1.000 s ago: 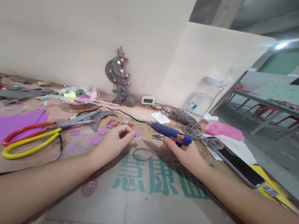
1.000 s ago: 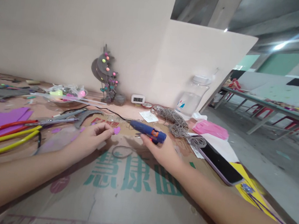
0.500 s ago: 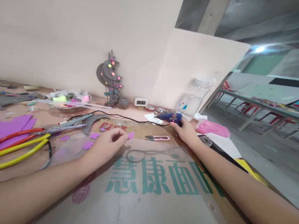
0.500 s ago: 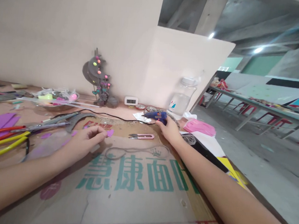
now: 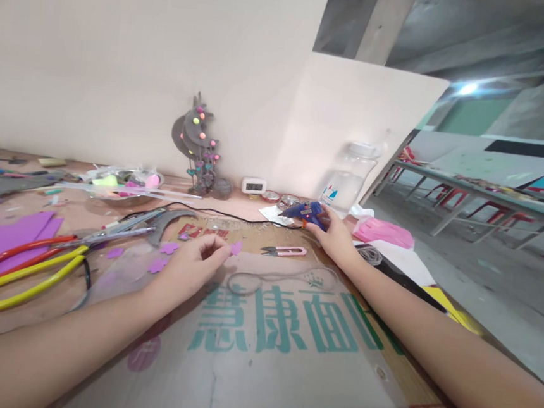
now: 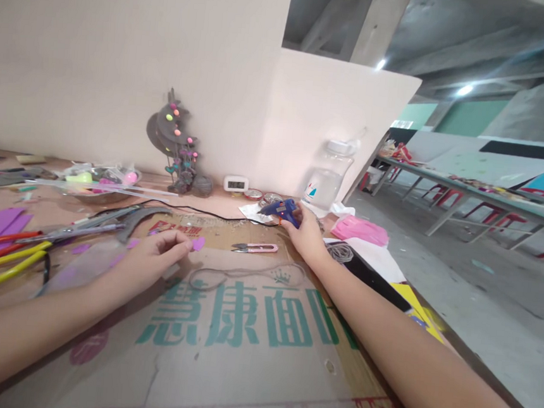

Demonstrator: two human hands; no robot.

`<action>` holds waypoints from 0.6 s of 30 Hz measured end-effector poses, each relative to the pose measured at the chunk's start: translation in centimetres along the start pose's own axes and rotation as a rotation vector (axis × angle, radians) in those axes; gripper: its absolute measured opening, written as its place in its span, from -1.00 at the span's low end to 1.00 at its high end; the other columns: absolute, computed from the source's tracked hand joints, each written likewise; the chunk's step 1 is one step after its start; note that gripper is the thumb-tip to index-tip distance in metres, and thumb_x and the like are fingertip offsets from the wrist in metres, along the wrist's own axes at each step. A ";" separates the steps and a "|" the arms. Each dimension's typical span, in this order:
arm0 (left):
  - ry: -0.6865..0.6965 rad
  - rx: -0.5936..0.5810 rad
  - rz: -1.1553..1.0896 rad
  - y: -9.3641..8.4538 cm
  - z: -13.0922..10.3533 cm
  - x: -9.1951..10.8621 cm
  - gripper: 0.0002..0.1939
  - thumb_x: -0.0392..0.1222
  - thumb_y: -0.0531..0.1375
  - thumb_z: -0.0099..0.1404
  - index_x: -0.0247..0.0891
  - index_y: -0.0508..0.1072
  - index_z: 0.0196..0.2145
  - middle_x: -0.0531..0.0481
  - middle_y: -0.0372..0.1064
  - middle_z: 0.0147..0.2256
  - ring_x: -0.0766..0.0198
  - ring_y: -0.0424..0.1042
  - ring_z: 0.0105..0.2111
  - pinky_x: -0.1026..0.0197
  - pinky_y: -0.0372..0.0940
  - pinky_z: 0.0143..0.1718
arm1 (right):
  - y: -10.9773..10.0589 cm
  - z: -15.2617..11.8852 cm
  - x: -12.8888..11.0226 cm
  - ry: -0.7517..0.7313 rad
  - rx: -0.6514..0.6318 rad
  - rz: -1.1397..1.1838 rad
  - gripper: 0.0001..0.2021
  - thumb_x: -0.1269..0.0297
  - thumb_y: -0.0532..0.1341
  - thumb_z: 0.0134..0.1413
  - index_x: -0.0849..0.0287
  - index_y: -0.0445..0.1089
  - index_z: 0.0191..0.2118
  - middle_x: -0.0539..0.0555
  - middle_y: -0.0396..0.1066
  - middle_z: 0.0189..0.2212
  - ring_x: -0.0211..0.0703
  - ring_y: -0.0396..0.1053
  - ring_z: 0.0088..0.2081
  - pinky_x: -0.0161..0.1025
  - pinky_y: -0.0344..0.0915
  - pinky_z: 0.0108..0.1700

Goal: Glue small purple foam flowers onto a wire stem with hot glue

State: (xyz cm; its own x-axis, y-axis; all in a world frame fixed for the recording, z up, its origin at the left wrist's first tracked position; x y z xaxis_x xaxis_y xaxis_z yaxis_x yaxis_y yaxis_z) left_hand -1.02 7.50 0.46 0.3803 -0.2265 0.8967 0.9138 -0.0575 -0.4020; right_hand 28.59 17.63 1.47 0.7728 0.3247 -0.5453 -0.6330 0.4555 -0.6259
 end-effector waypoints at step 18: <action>0.027 -0.031 -0.017 0.1 -0.1 0.3 -0.75 -0.04 0.03 0.25 -0.25 0.32 -0.46 0.10 0.24 -0.54 0.32 0.24 -0.49 0.30 0.11 -0.43 | 0.4 -9.6 -15.7 -0.627 -0.713 -0.091 -0.83 0.31 0.13 0.14 0.12 0.44 -0.21 0.07 0.37 -0.33 -0.20 0.30 -0.28 -0.26 0.20 -0.24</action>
State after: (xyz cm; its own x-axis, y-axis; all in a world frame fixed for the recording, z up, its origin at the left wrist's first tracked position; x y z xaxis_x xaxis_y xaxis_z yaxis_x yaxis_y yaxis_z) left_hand -0.87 7.31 0.68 0.3608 -0.2510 0.8982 0.9150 -0.0912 -0.3930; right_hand 15.79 4.77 4.42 0.5726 0.7927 -0.2092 -0.2875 -0.0448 -0.9567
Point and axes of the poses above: each hand's wrist, its own z-axis towards the middle knuckle, its own y-axis out of the palm, x = y × z, the point moved 5 cm from there along z, towards the middle knuckle
